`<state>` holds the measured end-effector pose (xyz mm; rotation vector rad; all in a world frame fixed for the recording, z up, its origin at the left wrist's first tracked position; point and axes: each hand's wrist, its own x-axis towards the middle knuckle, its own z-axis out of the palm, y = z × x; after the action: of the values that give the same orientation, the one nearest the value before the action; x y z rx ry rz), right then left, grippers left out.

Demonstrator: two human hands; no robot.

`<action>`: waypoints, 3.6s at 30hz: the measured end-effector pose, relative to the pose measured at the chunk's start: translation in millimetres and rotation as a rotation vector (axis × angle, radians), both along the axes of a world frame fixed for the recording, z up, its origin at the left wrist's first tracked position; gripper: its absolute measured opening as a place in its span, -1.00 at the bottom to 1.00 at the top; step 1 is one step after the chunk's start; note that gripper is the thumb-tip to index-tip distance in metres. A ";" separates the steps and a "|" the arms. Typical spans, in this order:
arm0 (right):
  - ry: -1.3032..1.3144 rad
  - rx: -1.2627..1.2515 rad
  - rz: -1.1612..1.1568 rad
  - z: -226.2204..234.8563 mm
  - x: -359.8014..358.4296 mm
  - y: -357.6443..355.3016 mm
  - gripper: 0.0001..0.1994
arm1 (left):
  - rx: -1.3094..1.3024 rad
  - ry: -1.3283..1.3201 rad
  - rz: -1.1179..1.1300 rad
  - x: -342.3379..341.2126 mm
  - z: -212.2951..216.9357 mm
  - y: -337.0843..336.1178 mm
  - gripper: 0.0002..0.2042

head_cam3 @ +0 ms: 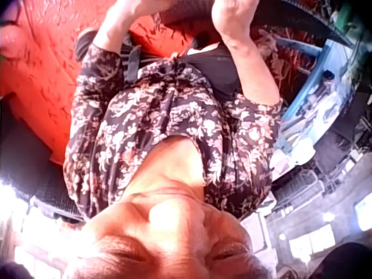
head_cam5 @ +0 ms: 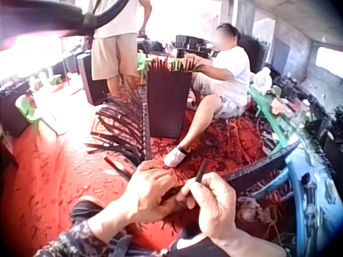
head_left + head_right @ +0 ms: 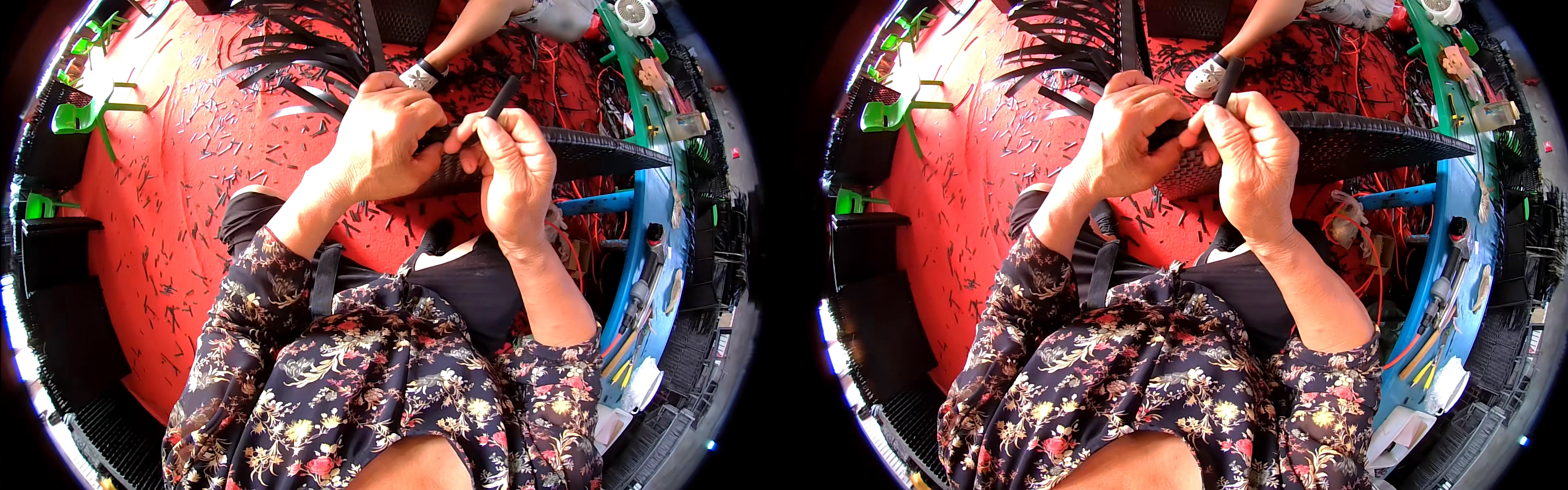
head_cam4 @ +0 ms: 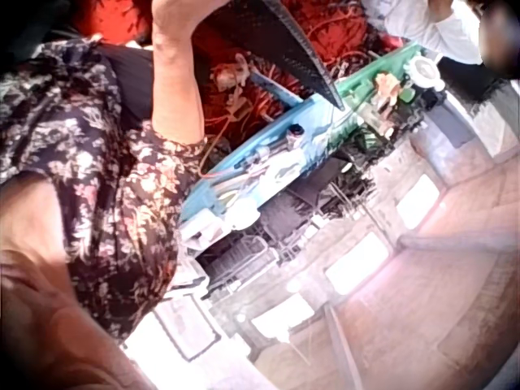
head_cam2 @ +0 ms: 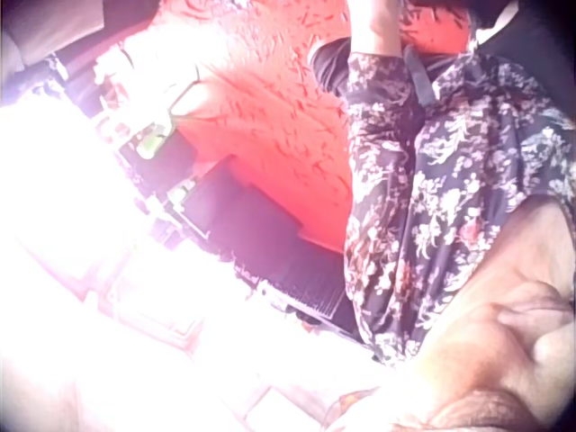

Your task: The person assembles a black plastic chair by attaching and securing components using a nail gun, hammer, and pliers. They repeatedly position parts, fasten them, and trim excess material while seated on the floor.

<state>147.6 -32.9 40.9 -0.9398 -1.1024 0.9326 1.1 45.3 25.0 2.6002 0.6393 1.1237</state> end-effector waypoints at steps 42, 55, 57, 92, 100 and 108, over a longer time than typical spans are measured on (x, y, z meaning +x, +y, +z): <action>-1.151 -0.261 0.206 18.9 16.8 101.3 -0.78 | 0.102 -0.126 0.027 2.8 0.1 -10.1 -0.77; -1.014 -0.624 0.413 11.9 10.2 110.4 -0.87 | 0.052 -0.082 -0.012 -3.3 2.0 -12.4 -0.64; -1.028 -0.628 0.473 12.5 10.6 114.4 -0.80 | 0.076 -0.046 -0.041 -6.6 1.9 -9.9 -0.64; -1.214 -0.364 0.200 10.2 9.5 118.9 -0.81 | 0.116 -0.048 -0.036 -3.5 -4.1 -3.1 -0.74; -1.272 -0.458 0.241 11.6 15.4 117.0 -0.81 | 0.079 -0.011 -0.050 -1.4 2.1 -2.9 -0.74; -1.281 -0.397 0.302 16.8 18.4 114.8 -0.81 | 0.075 -0.012 -0.039 -0.3 0.6 -3.9 -0.74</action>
<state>166.0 81.9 57.7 -1.8343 -2.2178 0.7533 0.8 41.3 25.6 2.6545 0.5522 1.1720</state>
